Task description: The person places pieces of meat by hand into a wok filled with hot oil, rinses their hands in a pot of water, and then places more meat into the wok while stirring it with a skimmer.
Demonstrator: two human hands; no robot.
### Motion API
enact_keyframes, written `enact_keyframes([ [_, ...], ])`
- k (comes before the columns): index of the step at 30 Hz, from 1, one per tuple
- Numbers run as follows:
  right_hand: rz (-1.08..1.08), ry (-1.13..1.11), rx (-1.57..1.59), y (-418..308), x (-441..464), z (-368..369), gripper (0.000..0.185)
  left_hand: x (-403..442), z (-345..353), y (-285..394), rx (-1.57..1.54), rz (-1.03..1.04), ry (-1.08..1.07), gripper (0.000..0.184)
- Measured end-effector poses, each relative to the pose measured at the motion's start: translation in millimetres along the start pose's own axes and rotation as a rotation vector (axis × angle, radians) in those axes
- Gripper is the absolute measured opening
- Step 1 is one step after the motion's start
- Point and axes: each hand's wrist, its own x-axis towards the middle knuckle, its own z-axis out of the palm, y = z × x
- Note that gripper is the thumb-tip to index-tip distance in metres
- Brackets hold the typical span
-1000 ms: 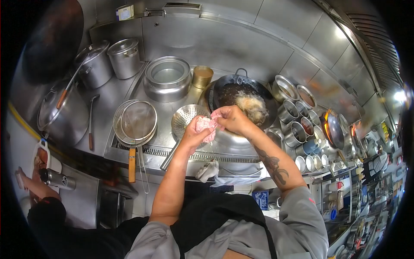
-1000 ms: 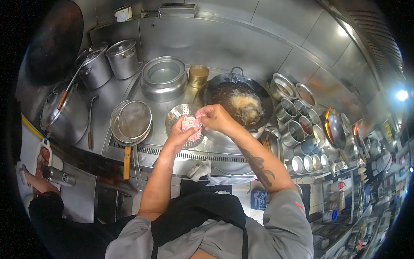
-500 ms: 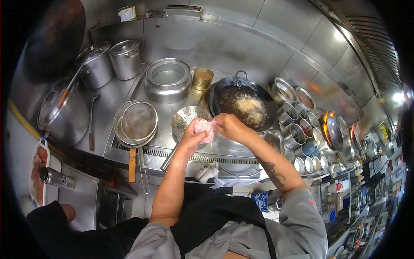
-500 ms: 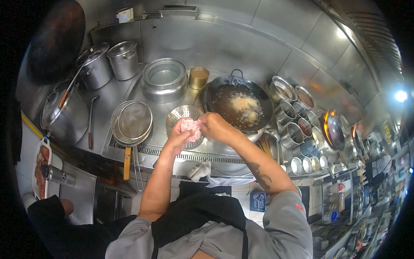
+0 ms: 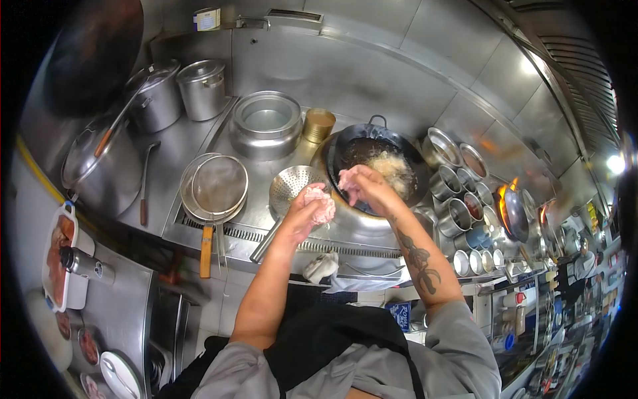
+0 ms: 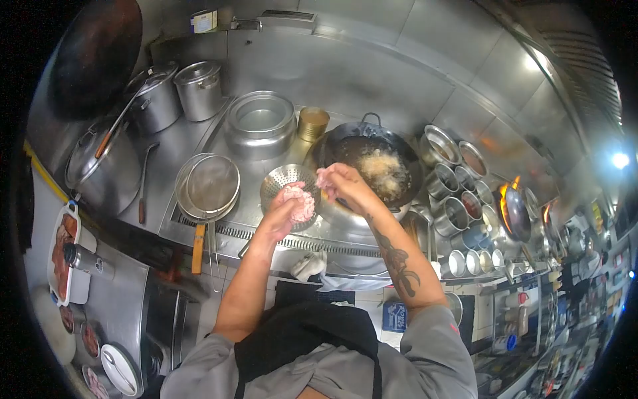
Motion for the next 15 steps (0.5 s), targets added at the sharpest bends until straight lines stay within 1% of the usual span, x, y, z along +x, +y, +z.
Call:
enact_keyframes([
  [1,0.014,-0.044,-0.017,6,1,3,0.015,-1,5,3,-0.03,-0.002,-0.043,0.043],
  [2,0.028,-0.087,-0.036,12,3,5,0.013,0,11,4,-0.032,-0.015,-0.028,0.043],
  [5,0.058,-0.11,-0.317,19,8,9,0.013,5,10,2,0.012,-0.056,-0.125,0.036],
  [6,0.076,-0.094,-0.447,16,7,10,0.015,6,11,-1,0.037,-0.038,-0.052,0.033],
  [8,-0.032,-0.09,-0.665,12,4,13,0.015,7,14,-4,0.087,0.0,0.095,0.028],
  [9,-0.088,-0.089,-0.775,10,4,14,0.015,7,13,-3,0.075,-0.006,0.093,0.025],
  [12,-0.215,-0.123,-0.937,8,1,20,0.021,5,14,2,0.036,-0.024,0.081,0.018],
  [15,-0.188,-0.191,-1.119,11,7,21,0.02,3,15,3,0.031,-0.027,0.093,0.015],
])
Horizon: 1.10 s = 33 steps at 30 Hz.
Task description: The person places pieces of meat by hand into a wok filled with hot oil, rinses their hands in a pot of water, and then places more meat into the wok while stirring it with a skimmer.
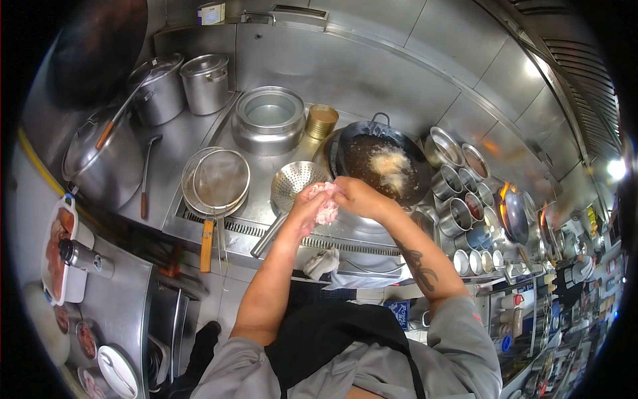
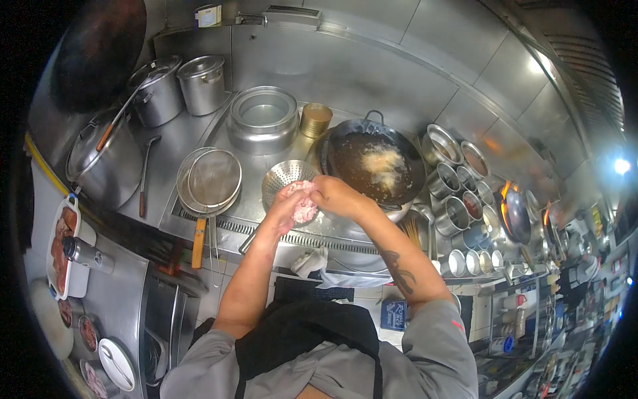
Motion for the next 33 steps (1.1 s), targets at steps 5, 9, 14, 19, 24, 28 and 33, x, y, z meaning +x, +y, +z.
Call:
enact_keyframes([
  [5,-0.045,0.019,-0.102,4,1,13,0.018,7,-9,-10,0.186,0.12,0.05,0.014],
  [9,-0.054,0.014,-0.127,8,4,19,0.018,14,-12,-22,0.458,0.254,0.233,0.013],
  [14,-0.109,0.2,0.139,4,7,12,0.025,28,-52,-21,0.198,0.168,0.312,0.015],
  [19,0.292,0.262,0.718,14,1,-8,0.037,22,-60,-19,0.098,0.173,0.273,0.012],
  [24,0.375,0.452,1.197,11,0,-16,0.02,12,-47,-8,0.022,0.119,0.291,0.01],
  [28,0.394,0.492,1.496,18,2,-16,0.016,10,-42,2,0.013,0.073,0.296,0.013],
  [33,0.286,0.332,1.651,28,-2,-20,0.014,8,-39,7,0.031,0.073,0.305,0.017],
])
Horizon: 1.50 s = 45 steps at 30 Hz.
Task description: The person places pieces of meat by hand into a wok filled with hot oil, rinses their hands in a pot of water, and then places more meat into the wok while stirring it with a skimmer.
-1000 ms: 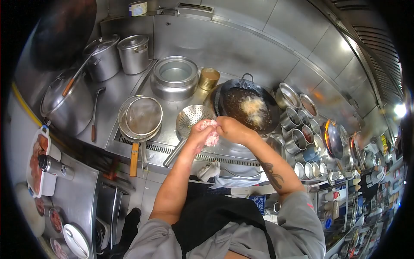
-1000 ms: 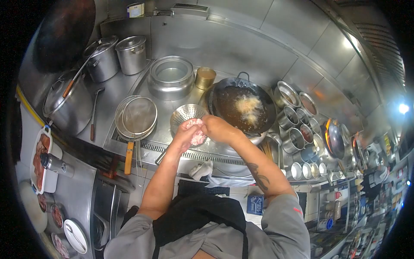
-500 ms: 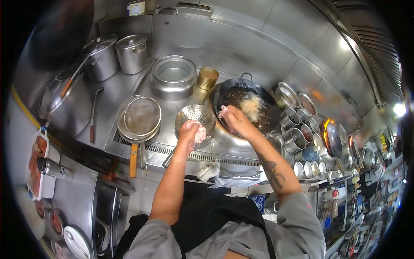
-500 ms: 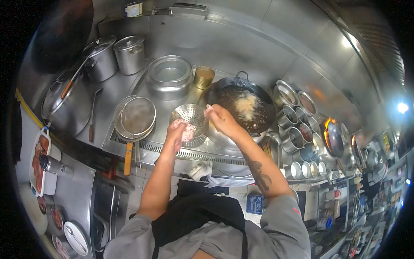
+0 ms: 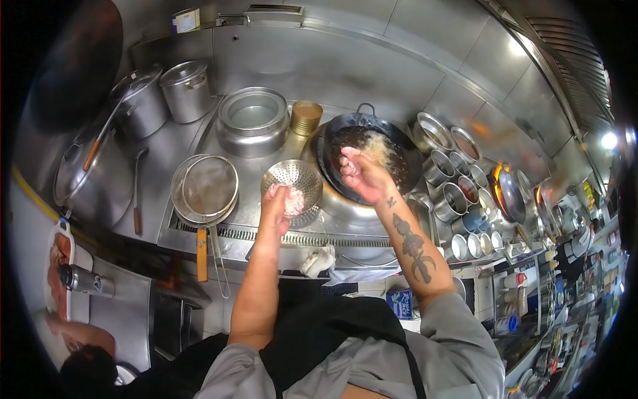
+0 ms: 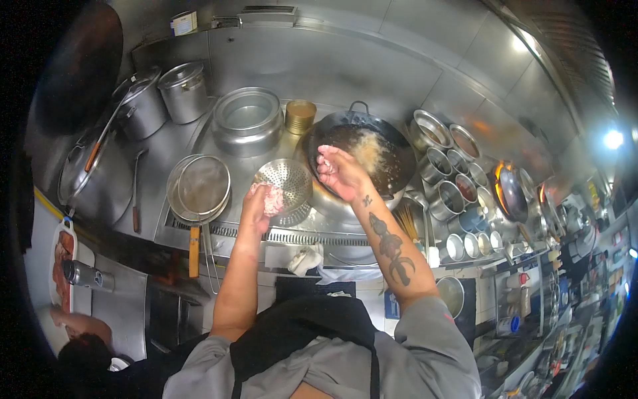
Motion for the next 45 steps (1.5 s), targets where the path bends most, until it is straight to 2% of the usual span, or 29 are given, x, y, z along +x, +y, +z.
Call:
enact_keyframes([
  [3,0.016,0.044,-0.011,-23,-15,12,0.022,-1,-2,3,0.01,-0.015,0.022,0.015],
  [5,-0.054,0.095,-0.035,-37,-27,23,0.037,-1,-3,3,-0.012,-0.012,0.002,0.014],
  [7,-0.119,0.071,-0.205,-51,-38,23,0.042,-4,-1,7,-0.049,-0.016,-0.004,0.014],
  [8,-0.162,0.138,-0.319,-55,-42,24,0.042,-3,-5,6,-0.048,0.014,-0.062,0.017],
  [11,-0.389,0.178,-0.932,-57,-40,0,0.043,2,-11,5,-0.128,-0.1,-0.102,0.023],
  [12,-0.576,0.174,-1.243,-52,-26,-32,0.041,-4,-8,10,-0.141,-0.098,-0.146,0.028],
  [15,-0.664,0.094,-1.665,-34,-9,-94,0.034,-9,-7,12,-0.164,-0.102,-0.218,0.028],
  [18,-0.508,0.115,-1.844,-18,-2,-184,0.024,-17,-3,12,-0.136,-0.108,-0.234,0.029],
  [21,-0.143,0.37,-1.827,-19,0,-276,0.015,-16,-10,5,-0.098,-0.092,-0.193,0.029],
  [23,-0.317,0.498,-2.096,-51,-16,-256,0.018,-23,-7,11,-0.036,-0.079,-0.227,0.03],
  [25,-0.583,0.577,-2.007,-81,-33,-196,0.025,-25,-4,11,0.014,-0.059,-0.251,0.031],
  [27,-0.828,0.478,-1.927,-104,-39,-139,0.029,-25,0,7,0.051,-0.028,-0.257,0.034],
  [30,-0.747,0.229,-1.678,-99,-55,-23,0.029,-22,4,0,0.06,0.001,-0.313,0.035],
  [31,-0.63,0.151,-1.609,-87,-57,1,0.031,-20,7,-2,0.072,0.012,-0.336,0.035],
  [34,-0.546,-0.265,-1.57,-38,-38,33,0.043,-21,15,-1,0.145,0.032,-0.385,0.035],
  [35,-0.353,-0.296,-1.524,-25,-37,49,0.046,-21,17,-1,0.169,0.037,-0.407,0.035],
  [36,-0.4,-0.373,-1.576,-11,-26,50,0.05,-24,22,2,0.2,0.07,-0.425,0.037],
  [39,-0.484,-0.548,-1.591,16,-1,44,0.044,-28,28,7,0.274,0.11,-0.484,0.039],
  [42,-0.426,-0.55,-1.516,16,5,45,0.034,-35,25,12,0.231,0.123,-0.502,0.046],
  [45,-0.096,-0.342,-1.296,24,11,40,0.027,-37,20,14,0.191,0.105,-0.487,0.049],
])
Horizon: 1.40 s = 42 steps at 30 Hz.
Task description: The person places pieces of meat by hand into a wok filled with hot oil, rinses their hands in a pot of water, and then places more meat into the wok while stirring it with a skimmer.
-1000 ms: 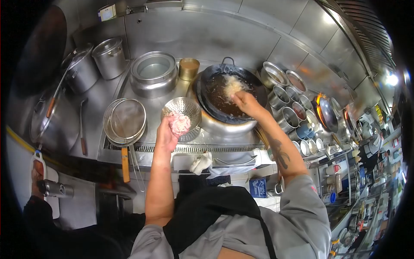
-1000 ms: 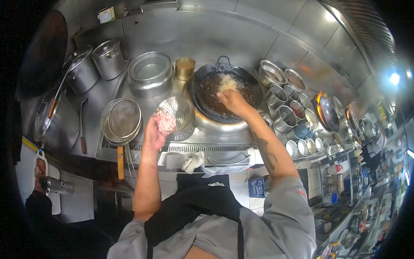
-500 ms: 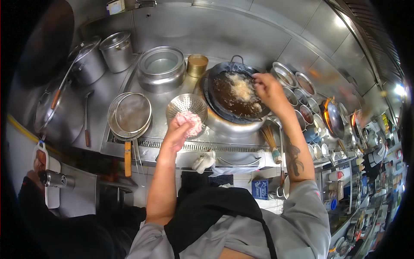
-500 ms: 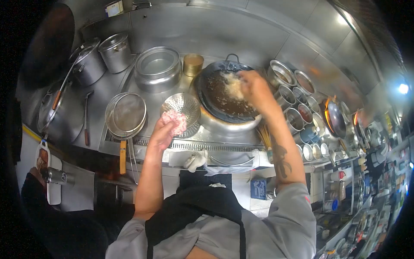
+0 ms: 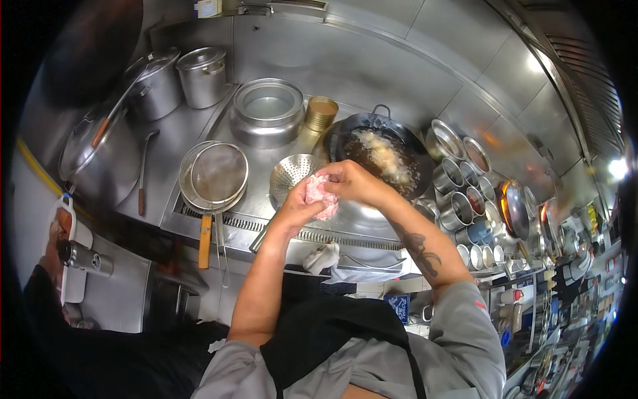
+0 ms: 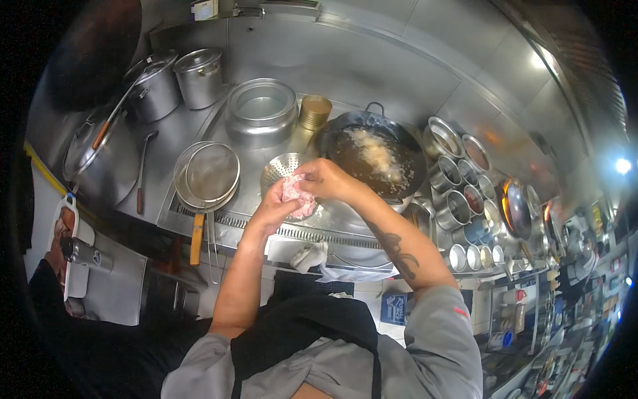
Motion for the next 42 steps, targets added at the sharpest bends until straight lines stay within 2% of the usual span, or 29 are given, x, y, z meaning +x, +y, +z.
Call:
enact_keyframes([
  [1,0.069,0.016,0.164,1,1,2,0.02,0,-1,1,-0.005,-0.008,0.004,0.05],
  [7,0.103,0.127,0.335,2,4,5,0.017,-1,-9,3,-0.094,0.032,-0.001,0.043],
  [10,0.061,0.167,0.295,6,3,6,0.018,5,-11,-5,-0.216,0.031,0.04,0.035],
  [13,0.07,0.223,0.156,1,2,9,0.018,15,-16,-17,-0.239,-0.009,0.159,0.037],
  [16,0.067,0.309,0.29,8,3,6,0.019,16,-14,-18,-0.289,0.005,0.232,0.034],
  [19,0.105,0.271,0.407,7,-1,3,0.02,12,-12,-15,-0.326,0.04,0.235,0.032],
  [22,0.156,0.251,0.441,4,-3,3,0.022,10,-4,-9,-0.211,0.013,0.215,0.027],
  [25,0.1,0.197,0.36,4,-5,3,0.024,11,-5,-16,-0.026,0.047,0.204,0.024],
  [28,0.04,0.222,0.307,1,-8,4,0.024,17,-8,-28,0.064,0.137,0.283,0.021],
  [31,0.096,0.251,0.265,4,-6,7,0.024,18,-16,-31,0.156,0.091,0.301,0.023],
  [35,0.161,0.191,0.134,10,-5,20,0.026,18,-11,-30,0.304,0.209,0.293,0.021],
  [37,-0.034,0.324,-0.125,14,-3,21,0.024,16,-6,-27,0.373,0.239,0.305,0.021],
  [38,-0.132,0.389,-0.255,17,-3,22,0.022,15,-5,-28,0.316,0.229,0.316,0.021],
  [42,-0.111,0.494,-0.219,18,-2,20,0.019,12,3,-21,0.102,0.191,0.353,0.021],
])
